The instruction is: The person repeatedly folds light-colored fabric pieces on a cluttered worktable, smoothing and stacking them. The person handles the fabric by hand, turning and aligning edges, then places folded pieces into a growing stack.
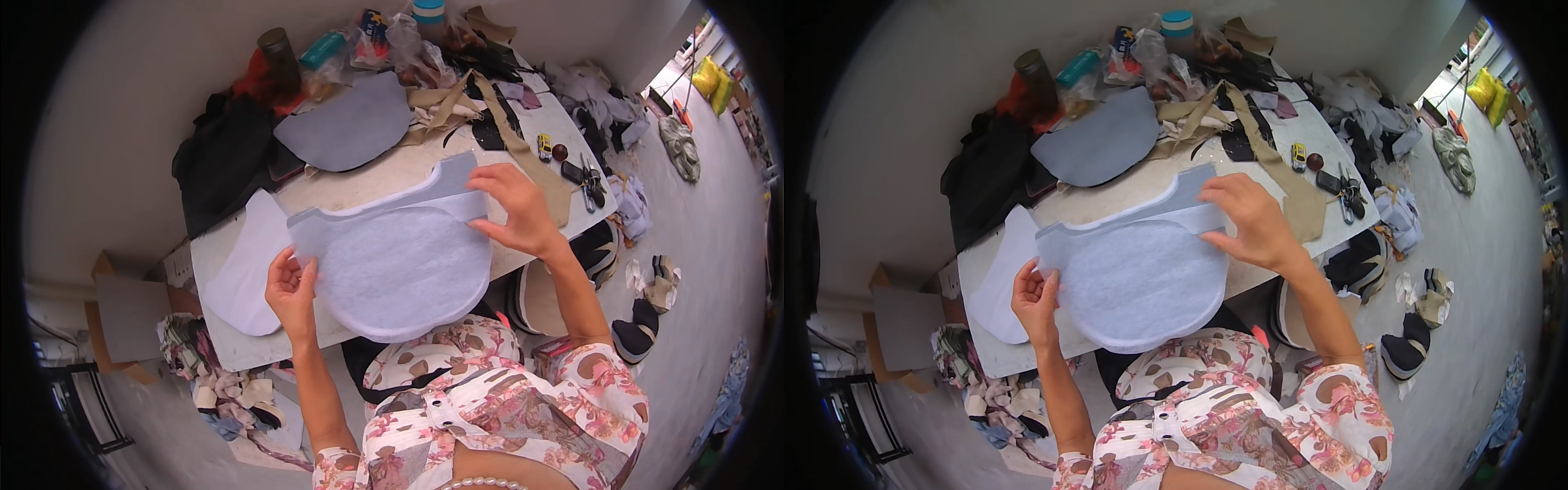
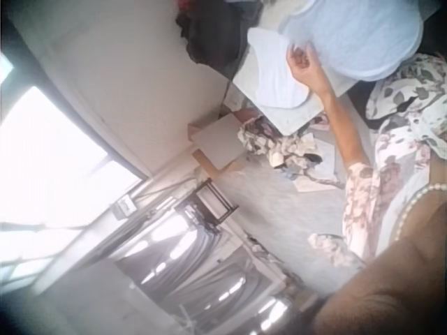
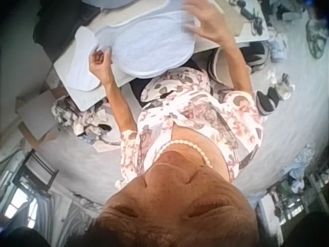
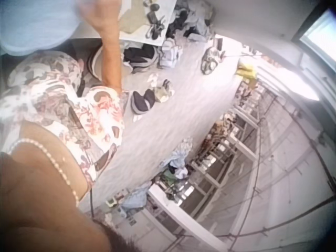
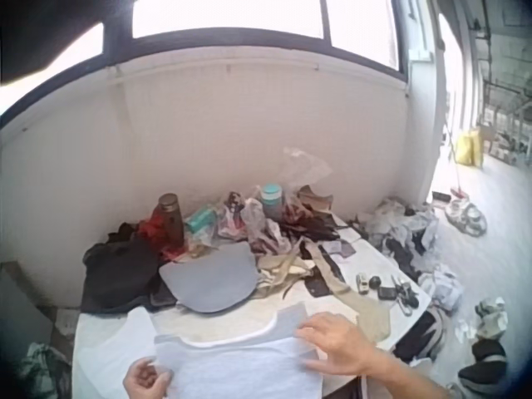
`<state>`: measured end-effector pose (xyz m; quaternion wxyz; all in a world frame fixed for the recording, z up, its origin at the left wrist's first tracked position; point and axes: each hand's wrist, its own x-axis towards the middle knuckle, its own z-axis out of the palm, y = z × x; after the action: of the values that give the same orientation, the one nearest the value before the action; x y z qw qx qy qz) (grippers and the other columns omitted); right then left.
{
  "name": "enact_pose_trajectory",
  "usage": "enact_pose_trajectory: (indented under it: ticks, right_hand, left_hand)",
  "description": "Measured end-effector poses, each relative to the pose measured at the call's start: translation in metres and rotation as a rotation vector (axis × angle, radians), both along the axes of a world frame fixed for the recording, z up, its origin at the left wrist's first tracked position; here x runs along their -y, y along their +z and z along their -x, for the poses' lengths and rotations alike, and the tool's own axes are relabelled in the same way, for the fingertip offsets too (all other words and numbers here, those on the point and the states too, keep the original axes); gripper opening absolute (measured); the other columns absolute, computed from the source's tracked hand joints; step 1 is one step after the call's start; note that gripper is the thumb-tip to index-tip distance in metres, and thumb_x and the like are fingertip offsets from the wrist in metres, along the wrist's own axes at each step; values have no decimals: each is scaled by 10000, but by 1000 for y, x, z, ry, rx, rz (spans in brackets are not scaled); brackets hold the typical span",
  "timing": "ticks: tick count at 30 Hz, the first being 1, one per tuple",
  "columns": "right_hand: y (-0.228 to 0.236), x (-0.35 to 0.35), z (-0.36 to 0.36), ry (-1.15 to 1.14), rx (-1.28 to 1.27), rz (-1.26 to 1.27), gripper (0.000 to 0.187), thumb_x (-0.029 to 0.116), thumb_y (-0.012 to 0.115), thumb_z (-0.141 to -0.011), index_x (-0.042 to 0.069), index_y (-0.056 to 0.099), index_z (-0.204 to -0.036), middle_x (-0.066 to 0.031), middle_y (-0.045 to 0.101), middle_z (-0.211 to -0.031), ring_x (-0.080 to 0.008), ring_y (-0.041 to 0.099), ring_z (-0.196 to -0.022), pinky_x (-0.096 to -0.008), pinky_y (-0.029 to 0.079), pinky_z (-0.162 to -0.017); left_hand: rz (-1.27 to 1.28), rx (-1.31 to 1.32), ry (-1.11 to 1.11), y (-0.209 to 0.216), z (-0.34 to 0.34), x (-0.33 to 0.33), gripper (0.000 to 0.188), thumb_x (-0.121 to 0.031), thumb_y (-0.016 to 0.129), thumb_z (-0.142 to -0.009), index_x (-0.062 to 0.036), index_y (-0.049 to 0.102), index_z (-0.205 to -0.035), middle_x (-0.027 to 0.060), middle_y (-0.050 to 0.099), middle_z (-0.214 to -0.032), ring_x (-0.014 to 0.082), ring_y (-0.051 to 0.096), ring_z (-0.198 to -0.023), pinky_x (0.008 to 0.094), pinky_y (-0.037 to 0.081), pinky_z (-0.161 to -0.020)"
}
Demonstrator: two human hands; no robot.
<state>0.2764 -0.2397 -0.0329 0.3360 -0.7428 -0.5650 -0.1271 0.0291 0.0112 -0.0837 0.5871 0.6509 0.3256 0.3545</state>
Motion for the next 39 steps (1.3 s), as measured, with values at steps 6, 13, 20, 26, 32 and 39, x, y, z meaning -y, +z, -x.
enact_pose_trajectory:
  ticks: [6, 13, 20, 26, 32, 39]
  right_hand:
    - [-13, -3, 2, -136, 185, 175, 317, 69, 710, -686, 70, 652, -998, -78, 640, -907, -255, 613, -905, -379, 471, -742]
    - [-20, -11, -11, -168, -330, -54, 267, 14, 673, -724, 70, 660, -984, -80, 645, -900, -266, 623, -845, -329, 494, -680]
    - [4, -6, 6, 11, 88, 235, 354, 25, 685, -696, 71, 636, -1043, -71, 643, -912, -255, 604, -932, -356, 471, -789]
    - [-17, -9, -10, -112, 15, 95, 344, 1, 651, -733, 70, 633, -1070, -74, 651, -916, -244, 622, -855, -329, 487, -701]
    - [-22, -12, -17, -150, -329, -35, 360, 19, 655, -773, 76, 628, -1127, -58, 664, -926, -149, 613, -767, -254, 462, -588]
    - [-26, -21, -21, -258, -439, -33, 407, 36, 688, -732, 99, 625, -1129, -69, 635, -815, -190, 616, -715, -301, 495, -684]
  left_hand:
    - [-4, -2, -9, -3, -2, -3, 379, -10, 707, -819, -2, 569, -1172, 18, 599, -841, 58, 590, -675, 169, 350, -479]
    - [4, -3, 9, -1, -5, -4, 366, -6, 696, -829, 18, 567, -1170, 41, 627, -857, 72, 570, -677, 185, 439, -602]
    - [-5, -34, 23, -3, -5, -5, 356, -6, 693, -833, 20, 570, -1167, 38, 617, -846, 68, 559, -683, 183, 444, -623]
    - [3, -22, 22, -5, -6, -6, 357, -13, 696, -834, 13, 572, -1168, 15, 593, -814, 58, 546, -668, 175, 426, -600]
    - [8, -38, 21, 0, -7, -5, 359, -23, 691, -840, 11, 571, -1176, 21, 601, -856, 51, 540, -676, 172, 425, -606]
    - [-4, 9, 54, -1, -11, -6, 371, -17, 681, -844, 3, 572, -1198, 21, 599, -887, 35, 528, -695, 168, 425, -609]
